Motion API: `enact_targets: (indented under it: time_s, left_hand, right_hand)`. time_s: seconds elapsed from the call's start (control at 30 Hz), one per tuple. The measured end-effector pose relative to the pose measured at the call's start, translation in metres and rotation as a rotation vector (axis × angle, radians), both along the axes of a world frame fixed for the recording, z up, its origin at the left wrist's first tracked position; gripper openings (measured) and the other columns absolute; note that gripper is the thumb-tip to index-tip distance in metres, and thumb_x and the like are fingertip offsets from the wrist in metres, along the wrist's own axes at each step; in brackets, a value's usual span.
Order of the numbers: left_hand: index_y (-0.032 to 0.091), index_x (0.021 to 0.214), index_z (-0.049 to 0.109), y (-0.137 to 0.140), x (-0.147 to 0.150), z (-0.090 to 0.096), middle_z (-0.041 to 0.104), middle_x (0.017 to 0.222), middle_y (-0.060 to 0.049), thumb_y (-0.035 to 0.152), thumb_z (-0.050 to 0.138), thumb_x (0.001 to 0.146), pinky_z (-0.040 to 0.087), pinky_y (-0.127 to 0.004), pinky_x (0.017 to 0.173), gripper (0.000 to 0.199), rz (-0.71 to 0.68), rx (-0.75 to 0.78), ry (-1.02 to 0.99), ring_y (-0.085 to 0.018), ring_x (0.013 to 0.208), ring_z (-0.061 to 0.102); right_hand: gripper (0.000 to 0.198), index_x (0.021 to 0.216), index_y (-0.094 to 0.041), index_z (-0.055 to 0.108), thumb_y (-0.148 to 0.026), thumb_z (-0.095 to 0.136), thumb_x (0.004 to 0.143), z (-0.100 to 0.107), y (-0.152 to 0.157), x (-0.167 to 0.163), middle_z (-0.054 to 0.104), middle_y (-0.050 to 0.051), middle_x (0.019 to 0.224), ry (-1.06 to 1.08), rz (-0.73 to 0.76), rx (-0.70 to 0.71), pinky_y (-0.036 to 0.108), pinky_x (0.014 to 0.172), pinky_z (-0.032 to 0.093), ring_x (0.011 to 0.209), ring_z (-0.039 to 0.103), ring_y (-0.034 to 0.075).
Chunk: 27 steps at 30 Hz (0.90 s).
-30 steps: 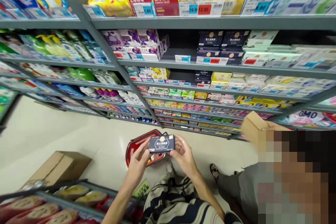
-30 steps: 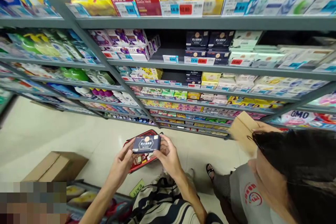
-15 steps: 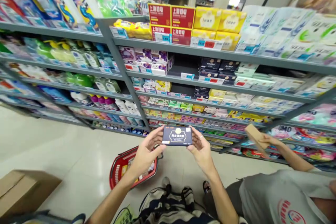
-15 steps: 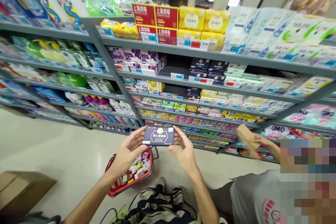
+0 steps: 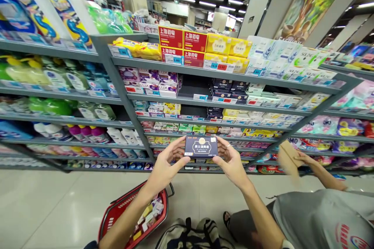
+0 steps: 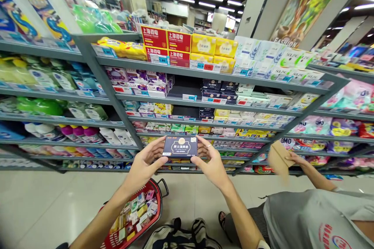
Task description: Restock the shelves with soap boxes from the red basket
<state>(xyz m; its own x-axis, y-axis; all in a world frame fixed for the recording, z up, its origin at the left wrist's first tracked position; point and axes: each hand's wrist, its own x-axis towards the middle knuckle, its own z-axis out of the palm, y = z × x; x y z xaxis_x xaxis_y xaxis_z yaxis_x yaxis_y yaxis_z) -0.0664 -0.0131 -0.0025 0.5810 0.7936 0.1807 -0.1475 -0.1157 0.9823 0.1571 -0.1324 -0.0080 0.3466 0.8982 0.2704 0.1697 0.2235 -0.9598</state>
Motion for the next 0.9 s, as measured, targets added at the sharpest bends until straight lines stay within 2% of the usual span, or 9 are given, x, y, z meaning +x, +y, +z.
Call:
enact_targets:
  time_s: [0.2, 0.3, 0.47, 0.6, 0.73, 0.83, 0.9]
  left_hand:
    - [0.025, 0.149, 0.052, 0.014, 0.032, 0.02, 0.067, 0.133, -0.009, 0.04, 0.077, 0.09, 0.057, -0.033, 0.096, 0.066, -0.077, -0.006, 0.003, -0.021, 0.108, 0.068]
    - [0.025, 0.148, 0.051, 0.022, 0.053, 0.023, 0.065, 0.136, -0.01, 0.043, 0.074, 0.092, 0.056, -0.034, 0.1, 0.063, -0.095, -0.008, 0.01, -0.021, 0.114, 0.067]
    - [0.026, 0.143, 0.053, 0.031, 0.09, 0.009, 0.068, 0.128, -0.009, 0.045, 0.075, 0.091, 0.057, -0.037, 0.098, 0.059, -0.056, -0.011, 0.069, -0.022, 0.109, 0.069]
    - [0.024, 0.142, 0.053, 0.027, 0.124, -0.006, 0.069, 0.127, -0.01, 0.045, 0.078, 0.088, 0.058, -0.038, 0.099, 0.063, 0.013, -0.034, 0.123, -0.021, 0.105, 0.069]
    - [0.019, 0.14, 0.054, 0.023, 0.154, -0.014, 0.07, 0.13, -0.012, 0.046, 0.079, 0.085, 0.058, -0.04, 0.103, 0.066, 0.113, -0.049, 0.156, -0.021, 0.106, 0.07]
    - [0.019, 0.138, 0.056, 0.025, 0.165, -0.019, 0.069, 0.132, -0.013, 0.046, 0.079, 0.084, 0.057, -0.041, 0.105, 0.065, 0.165, -0.035, 0.17, -0.023, 0.111, 0.07]
    - [0.021, 0.139, 0.057, 0.029, 0.169, -0.021, 0.068, 0.135, -0.013, 0.046, 0.078, 0.085, 0.058, -0.042, 0.105, 0.063, 0.171, -0.017, 0.165, -0.024, 0.113, 0.07]
  right_hand:
    - [0.069, 0.152, -0.027, 0.053, -0.044, 0.079, 0.09, 0.012, 0.016, 0.026, 0.067, 0.008, 0.122, 0.02, -0.004, 0.01, 0.031, 0.08, 0.058, 0.097, 0.065, 0.019]
    - [0.069, 0.153, -0.031, 0.053, -0.044, 0.078, 0.09, 0.011, 0.026, 0.047, 0.067, 0.008, 0.124, 0.025, 0.011, 0.007, 0.03, 0.078, 0.058, 0.093, 0.064, 0.017]
    - [0.07, 0.151, -0.034, 0.055, -0.046, 0.08, 0.086, 0.006, 0.029, 0.095, 0.071, 0.005, 0.12, -0.053, 0.064, -0.042, 0.034, 0.083, 0.06, 0.089, 0.067, 0.017]
    - [0.069, 0.151, -0.033, 0.055, -0.048, 0.079, 0.087, -0.001, 0.031, 0.128, 0.072, 0.007, 0.126, -0.075, 0.09, -0.072, 0.038, 0.087, 0.061, 0.094, 0.071, 0.021]
    - [0.062, 0.15, -0.034, 0.055, -0.051, 0.071, 0.093, -0.015, 0.041, 0.144, 0.071, 0.008, 0.133, -0.025, 0.045, -0.107, 0.041, 0.088, 0.062, 0.101, 0.072, 0.024]
    - [0.061, 0.15, -0.036, 0.055, -0.051, 0.071, 0.093, -0.023, 0.049, 0.152, 0.07, 0.006, 0.136, -0.019, 0.048, -0.097, 0.04, 0.089, 0.061, 0.104, 0.072, 0.025]
    - [0.061, 0.151, -0.036, 0.054, -0.049, 0.071, 0.093, -0.023, 0.053, 0.157, 0.072, 0.005, 0.131, -0.031, 0.06, -0.092, 0.039, 0.088, 0.061, 0.102, 0.071, 0.023]
